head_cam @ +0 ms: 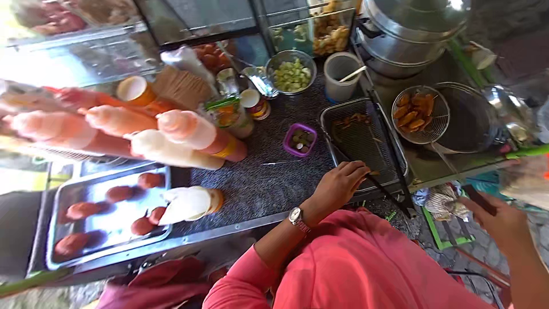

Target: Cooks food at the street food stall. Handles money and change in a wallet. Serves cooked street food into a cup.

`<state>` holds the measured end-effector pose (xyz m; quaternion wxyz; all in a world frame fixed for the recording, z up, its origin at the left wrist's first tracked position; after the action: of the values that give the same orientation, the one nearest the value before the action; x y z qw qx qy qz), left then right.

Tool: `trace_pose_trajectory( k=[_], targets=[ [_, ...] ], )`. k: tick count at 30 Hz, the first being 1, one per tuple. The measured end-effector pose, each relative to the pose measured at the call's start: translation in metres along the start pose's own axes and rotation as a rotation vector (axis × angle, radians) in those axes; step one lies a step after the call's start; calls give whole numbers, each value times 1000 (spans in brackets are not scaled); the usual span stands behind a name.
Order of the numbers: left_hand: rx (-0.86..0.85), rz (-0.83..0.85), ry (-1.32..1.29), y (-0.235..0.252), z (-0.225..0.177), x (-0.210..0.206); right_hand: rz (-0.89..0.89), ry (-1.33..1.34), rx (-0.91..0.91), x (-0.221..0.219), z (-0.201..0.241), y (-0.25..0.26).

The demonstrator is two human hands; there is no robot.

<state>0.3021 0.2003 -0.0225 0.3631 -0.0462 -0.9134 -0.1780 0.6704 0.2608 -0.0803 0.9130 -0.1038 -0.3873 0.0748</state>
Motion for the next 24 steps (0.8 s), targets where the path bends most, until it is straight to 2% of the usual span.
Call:
trace_pose_trajectory(
  k=[4,7,9,11,14,16,17,19,22,24],
  targets=[
    [-1,-7,9,-14,1,24,114,59,10,-62,21,-16],
    [-14,28,22,-24,8,35,75,16,173,-87,34,-20],
    [-38,60,16,-28,11,39,79,52,276,-95,64,-22],
    [-96,98,-12,-28,8,38,227,269,237,-116,102,-33],
    [-210,268,-110,-22,-2,35,578,822,90,-166,152,-52],
    [-214,389,-165,-10,7,43,644,1037,26,-180,168,-59],
    [-172,368,-143,1,22,55,631,1055,9,-180,170,-60],
    [31,249,30,32,73,95,502,943,-37,-170,157,-59],
    [549,158,399,68,180,170,344,685,-56,-149,119,-59],
    [811,147,562,70,237,204,302,588,-82,-136,98,-61]
  ],
)
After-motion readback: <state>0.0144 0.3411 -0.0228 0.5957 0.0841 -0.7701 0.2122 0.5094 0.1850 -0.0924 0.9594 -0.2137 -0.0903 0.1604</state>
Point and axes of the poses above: each hand's wrist, its own y-axis towards the middle knuckle, its own x-axis out of the back of the hand, z = x × y, the point moved 7 cm from there along y, towards the middle knuckle, and after that the axes turned 3 degrees about -y, right-handed, at the moved point
